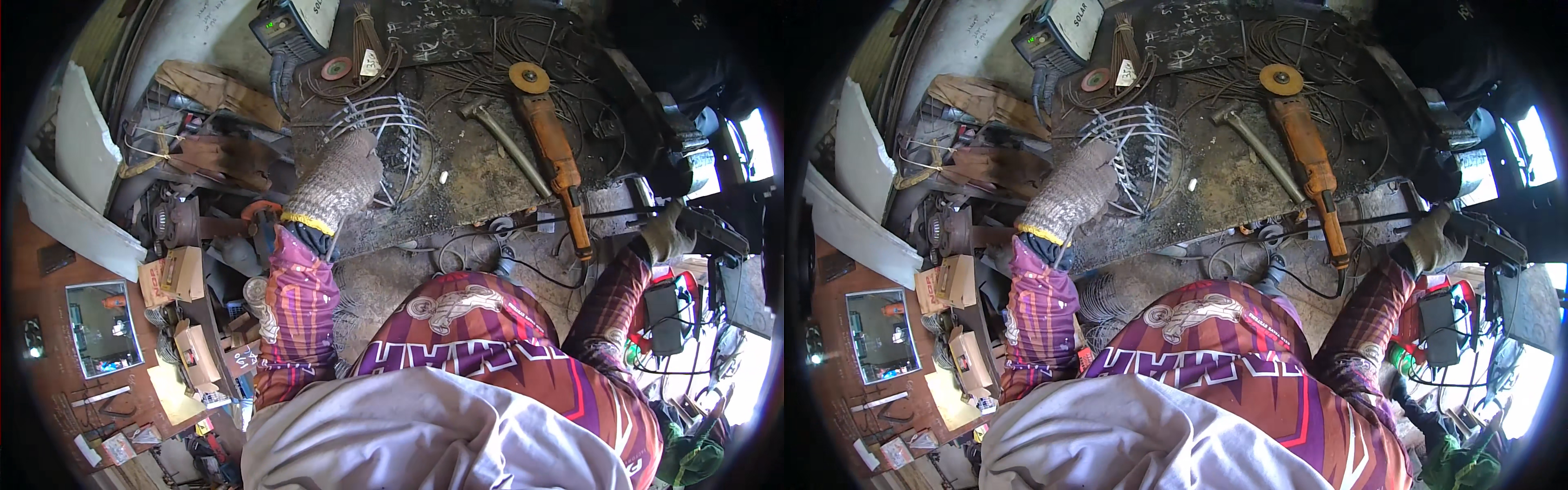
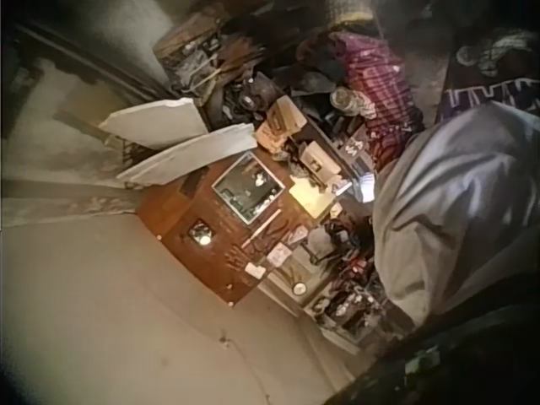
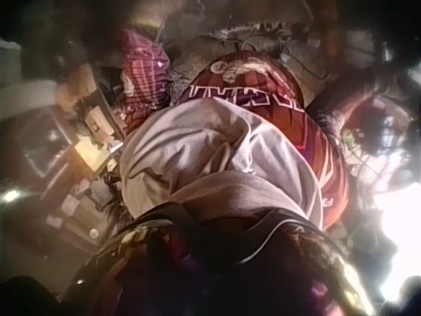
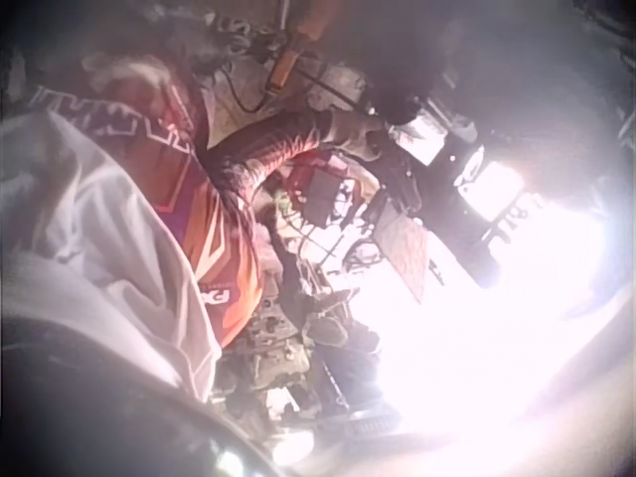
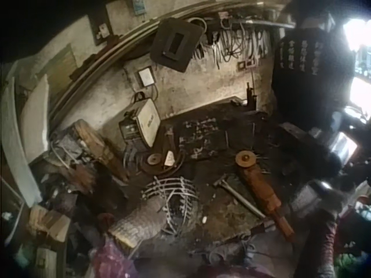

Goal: The person welds metal rods together to form a circular cage-like structure, using a welding torch while wearing gloves.

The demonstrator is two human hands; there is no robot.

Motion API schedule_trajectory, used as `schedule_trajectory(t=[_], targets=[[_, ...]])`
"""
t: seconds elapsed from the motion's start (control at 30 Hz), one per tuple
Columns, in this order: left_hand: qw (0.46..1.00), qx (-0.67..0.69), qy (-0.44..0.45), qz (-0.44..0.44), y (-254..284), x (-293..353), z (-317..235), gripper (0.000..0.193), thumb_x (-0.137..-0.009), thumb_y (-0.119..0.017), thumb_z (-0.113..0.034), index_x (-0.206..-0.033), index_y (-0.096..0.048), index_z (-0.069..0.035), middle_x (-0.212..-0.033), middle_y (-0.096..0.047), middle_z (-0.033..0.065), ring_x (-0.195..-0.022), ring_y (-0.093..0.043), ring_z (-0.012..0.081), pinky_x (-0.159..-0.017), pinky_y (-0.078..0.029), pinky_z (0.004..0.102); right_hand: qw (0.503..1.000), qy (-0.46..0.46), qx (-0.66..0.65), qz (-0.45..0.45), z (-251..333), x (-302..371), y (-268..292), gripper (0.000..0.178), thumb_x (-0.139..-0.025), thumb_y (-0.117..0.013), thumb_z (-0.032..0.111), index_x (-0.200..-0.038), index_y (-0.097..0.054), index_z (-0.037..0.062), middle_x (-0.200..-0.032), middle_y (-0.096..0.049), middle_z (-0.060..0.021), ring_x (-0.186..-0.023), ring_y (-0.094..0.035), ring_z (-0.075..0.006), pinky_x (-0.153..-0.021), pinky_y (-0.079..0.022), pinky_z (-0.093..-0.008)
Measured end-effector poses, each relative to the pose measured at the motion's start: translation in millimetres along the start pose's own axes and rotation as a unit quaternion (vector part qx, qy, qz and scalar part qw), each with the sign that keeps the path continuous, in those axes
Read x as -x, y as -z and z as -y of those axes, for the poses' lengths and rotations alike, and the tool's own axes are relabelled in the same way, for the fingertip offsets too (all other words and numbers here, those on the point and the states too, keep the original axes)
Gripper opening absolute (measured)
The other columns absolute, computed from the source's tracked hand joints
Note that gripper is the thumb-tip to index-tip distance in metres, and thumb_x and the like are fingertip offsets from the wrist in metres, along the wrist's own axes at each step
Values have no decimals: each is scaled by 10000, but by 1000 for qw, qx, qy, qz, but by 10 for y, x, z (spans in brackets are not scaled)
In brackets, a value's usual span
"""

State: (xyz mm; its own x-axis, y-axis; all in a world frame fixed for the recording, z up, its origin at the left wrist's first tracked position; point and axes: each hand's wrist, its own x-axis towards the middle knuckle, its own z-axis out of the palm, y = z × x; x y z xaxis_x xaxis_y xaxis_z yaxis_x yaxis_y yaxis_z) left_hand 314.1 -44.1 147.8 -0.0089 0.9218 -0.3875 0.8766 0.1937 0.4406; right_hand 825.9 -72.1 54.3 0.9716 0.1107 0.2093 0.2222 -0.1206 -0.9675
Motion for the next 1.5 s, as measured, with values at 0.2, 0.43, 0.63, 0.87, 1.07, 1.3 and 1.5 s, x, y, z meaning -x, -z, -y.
schedule_trajectory(t=[0.2, 0.43, 0.63, 0.87, 1.07, 1.3, 1.5], targets=[[998, -46, -12, -27, 31, 61, -7, 397, -953, -537, -176, -1322, -603, -44, -828, -686, 155, -662, -672, 242, -617, -533, 383, 991, 104, -78, 1, 56, -184, 335, 418, -864, -723, 123, -1231, -616, -47, -1101, -721, -181, -942, -715, -274, -825, -598, -367], [987, -141, -41, -68, 63, 115, -173, 327, -949, -554, -204, -1210, -640, -28, -1081, -692, 246, -1048, -679, 411, -915, -535, 495, 956, 168, -213, 108, 349, -146, 1157, 430, -913, -616, 43, -1335, -569, -23, -1217, -623, -216, -1055, -676, -245, -869, -603, -365], [986, -155, -51, -21, 86, 13, -58, 302, -942, -564, -193, -1157, -644, 3, -1204, -660, 273, -1146, -640, 433, -987, -514, 497, 927, 128, -220, 276, 612, -190, 1883, 458, -993, -617, 170, -1375, -519, -64, -1076, -672, -150, -902, -659, -219, -750, -548, -318], [990, -136, -23, -4, 185, 125, -301, 354, -917, -546, -151, -1216, -638, 13, -1257, -641, 289, -1204, -621, 434, -1036, -499, 486, 928, 121, -162, 314, 1350, 300, 1923, 575, -999, -599, 224, -1502, -427, 6, -1036, -643, -89, -774, -613, -132, -630, -496, -255], [991, -132, -35, -10, 81, -15, -241, 348, -914, -547, -163, -1201, -640, 12, -1234, -652, 288, -1188, -630, 430, -1021, -504, 497, 858, 59, -161, 484, 1617, 488, 1770, 581, -987, -647, 302, -1445, -457, -1, -1071, -677, -114, -733, -644, -143, -602, -525, -261], [991, -121, -38, -33, 153, 87, -215, 333, -908, -544, -153, -1168, -658, 20, -1208, -664, 285, -1164, -648, 411, -1013, -508, 491, 841, 75, -163, 511, 1935, 982, 1212, 691, -924, -730, 299, -1466, -455, -28, -1114, -684, -140, -810, -681, -174, -698, -566, -288], [990, -130, -28, -46, 180, 167, -133, 345, -922, -551, -161, -1217, -652, -14, -1193, -674, 270, -1143, -657, 410, -999, -512, 494, 815, 48, -60, 574, 1767, 697, 682, 579, -987, -612, 379, -1410, -535, -9, -1085, -706, -116, -796, -683, -157, -668, -541, -266]])
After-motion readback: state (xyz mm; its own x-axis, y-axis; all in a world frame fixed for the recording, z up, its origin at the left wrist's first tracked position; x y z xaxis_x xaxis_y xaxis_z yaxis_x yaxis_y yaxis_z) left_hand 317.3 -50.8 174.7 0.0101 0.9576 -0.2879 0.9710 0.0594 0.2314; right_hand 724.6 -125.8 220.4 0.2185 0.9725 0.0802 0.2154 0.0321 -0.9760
